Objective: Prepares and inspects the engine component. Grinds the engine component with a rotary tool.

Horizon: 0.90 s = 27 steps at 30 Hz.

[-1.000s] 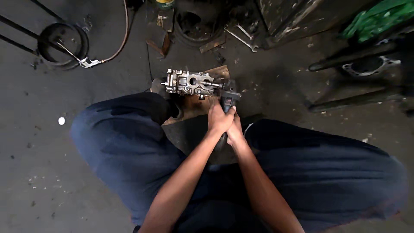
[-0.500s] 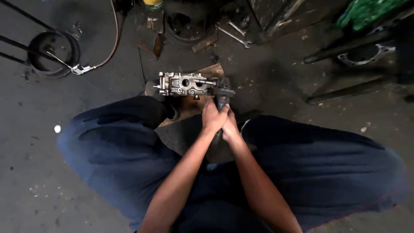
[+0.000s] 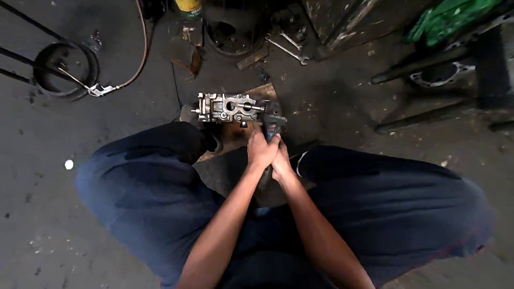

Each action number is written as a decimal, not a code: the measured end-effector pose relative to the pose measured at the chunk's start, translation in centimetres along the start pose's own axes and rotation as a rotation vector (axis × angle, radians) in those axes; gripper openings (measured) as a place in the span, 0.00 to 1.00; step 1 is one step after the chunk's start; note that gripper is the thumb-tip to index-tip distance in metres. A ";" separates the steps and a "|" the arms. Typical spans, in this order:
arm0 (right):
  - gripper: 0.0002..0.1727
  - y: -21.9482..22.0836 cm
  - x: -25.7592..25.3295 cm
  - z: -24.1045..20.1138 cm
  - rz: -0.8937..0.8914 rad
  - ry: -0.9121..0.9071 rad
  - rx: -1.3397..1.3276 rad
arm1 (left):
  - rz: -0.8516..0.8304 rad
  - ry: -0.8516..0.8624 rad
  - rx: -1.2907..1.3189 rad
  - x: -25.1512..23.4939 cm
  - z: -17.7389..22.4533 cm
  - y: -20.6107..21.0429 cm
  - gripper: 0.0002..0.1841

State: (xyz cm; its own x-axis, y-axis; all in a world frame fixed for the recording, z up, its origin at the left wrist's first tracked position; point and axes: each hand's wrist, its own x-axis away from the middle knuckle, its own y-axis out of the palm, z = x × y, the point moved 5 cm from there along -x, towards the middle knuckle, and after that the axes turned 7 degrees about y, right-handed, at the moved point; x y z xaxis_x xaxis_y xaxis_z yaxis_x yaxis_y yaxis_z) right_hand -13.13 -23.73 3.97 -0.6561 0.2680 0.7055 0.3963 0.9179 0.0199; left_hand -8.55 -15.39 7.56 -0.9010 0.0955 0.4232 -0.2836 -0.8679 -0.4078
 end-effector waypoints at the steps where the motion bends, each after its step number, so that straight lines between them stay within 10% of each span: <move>1: 0.21 0.0 0.2 0.1 0.014 -0.004 -0.011 | -0.016 -0.002 -0.004 0.2 0.1 0.0 0.26; 27: 0.19 1.9 -0.6 -0.3 -0.057 0.016 0.008 | 0.040 -0.036 -0.026 -0.6 -0.1 -1.8 0.28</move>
State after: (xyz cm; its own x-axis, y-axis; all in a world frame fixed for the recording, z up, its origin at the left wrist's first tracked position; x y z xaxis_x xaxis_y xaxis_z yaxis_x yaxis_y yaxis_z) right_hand -11.78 -22.21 3.82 -0.6672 0.2110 0.7144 0.3535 0.9339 0.0543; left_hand -7.50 -13.87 7.93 -0.8994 0.0434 0.4349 -0.2567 -0.8578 -0.4453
